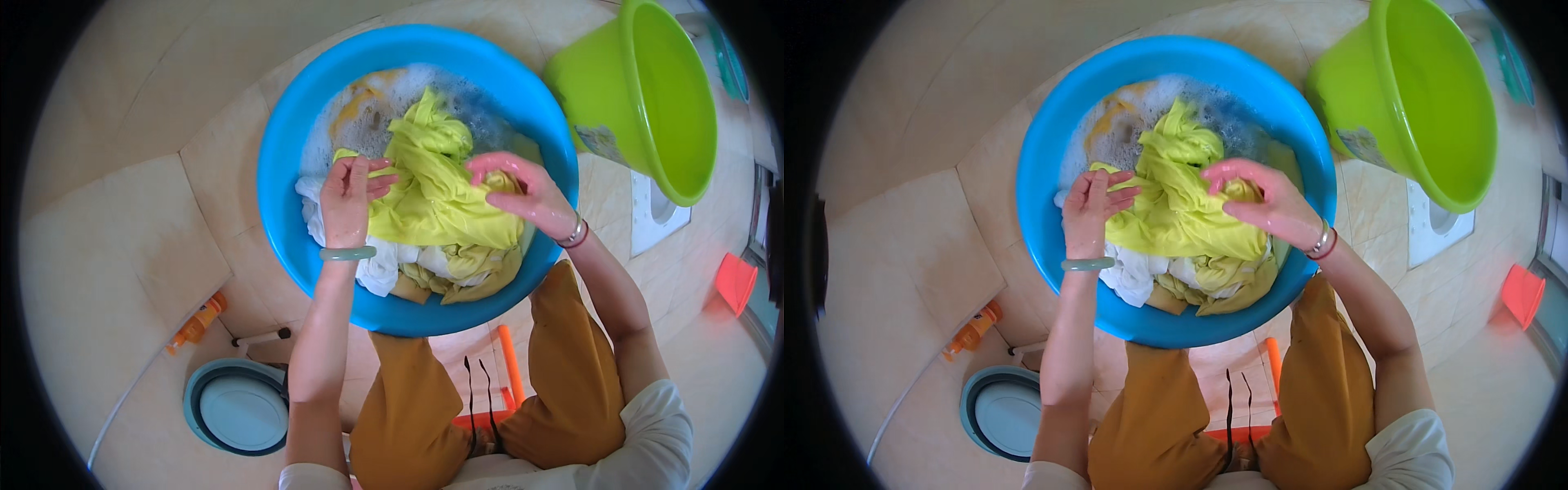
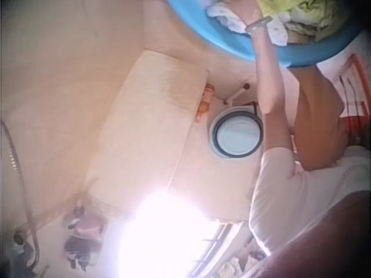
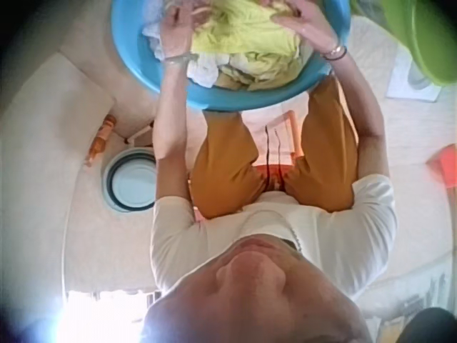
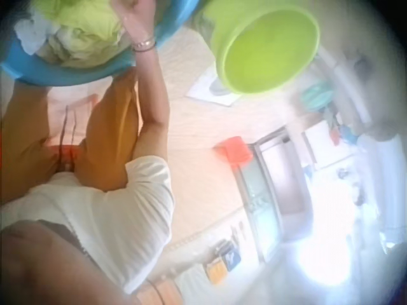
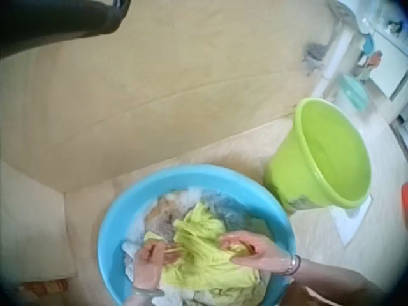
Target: The person is hand-washing clothes in a blue basin filled with soapy water. They scrub and rinse a yellow garment, wringing it out before placing it into a green bucket. They then proceed to wash a grey patterned garment in the same manner.
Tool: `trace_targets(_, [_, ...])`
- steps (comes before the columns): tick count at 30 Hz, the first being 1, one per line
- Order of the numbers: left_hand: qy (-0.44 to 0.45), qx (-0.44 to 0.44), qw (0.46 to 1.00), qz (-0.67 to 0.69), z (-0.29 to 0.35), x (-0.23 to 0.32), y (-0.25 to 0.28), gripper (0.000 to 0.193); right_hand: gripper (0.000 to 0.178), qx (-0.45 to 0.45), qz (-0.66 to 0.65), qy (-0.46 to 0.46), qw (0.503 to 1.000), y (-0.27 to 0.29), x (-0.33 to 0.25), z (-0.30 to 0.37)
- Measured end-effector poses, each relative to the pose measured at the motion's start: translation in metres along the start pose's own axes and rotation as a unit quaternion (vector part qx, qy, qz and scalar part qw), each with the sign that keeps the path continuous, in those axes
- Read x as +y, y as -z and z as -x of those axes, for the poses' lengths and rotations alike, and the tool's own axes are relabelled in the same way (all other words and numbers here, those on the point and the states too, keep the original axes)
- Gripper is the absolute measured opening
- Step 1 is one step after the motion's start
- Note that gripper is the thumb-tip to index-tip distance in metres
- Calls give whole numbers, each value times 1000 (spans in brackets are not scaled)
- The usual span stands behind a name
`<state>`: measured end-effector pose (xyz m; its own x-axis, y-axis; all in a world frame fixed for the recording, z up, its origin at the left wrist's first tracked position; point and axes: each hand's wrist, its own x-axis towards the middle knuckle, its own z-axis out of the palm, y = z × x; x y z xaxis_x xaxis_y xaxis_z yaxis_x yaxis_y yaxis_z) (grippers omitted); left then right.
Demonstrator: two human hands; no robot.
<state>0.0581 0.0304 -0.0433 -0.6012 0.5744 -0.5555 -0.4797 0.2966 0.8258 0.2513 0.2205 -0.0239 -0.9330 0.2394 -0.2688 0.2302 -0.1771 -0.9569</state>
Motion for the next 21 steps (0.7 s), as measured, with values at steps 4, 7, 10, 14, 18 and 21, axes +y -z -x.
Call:
trace_targets(4, [48, -45, 986, -150, 7, -20, -8, 36, 32, -103, 94, 49, 989, -45, -7, 12])
trace_targets(7, [-9, -65, 924, -376, 0, -47, -9, 29, 26, -110, 78, 11, 991, -64, -15, 2])
trace_targets(10, [-36, 74, 997, -13, 8, -58, 3, 21, 20, 80, 156, -76, 982, -45, 2, -2])
trace_targets(14, [31, 28, 937, 346, 31, 1, 29, 28, 25, 28, 415, -107, 903, -12, 7, 13])
trace_targets(18, [48, -55, 957, 279, 60, 34, 21, 44, 39, 89, 509, -58, 854, -30, -16, -4])
trace_targets(21, [36, -169, 962, 212, 88, 63, 13, 68, 60, 136, 564, 122, 805, -33, -11, -39])
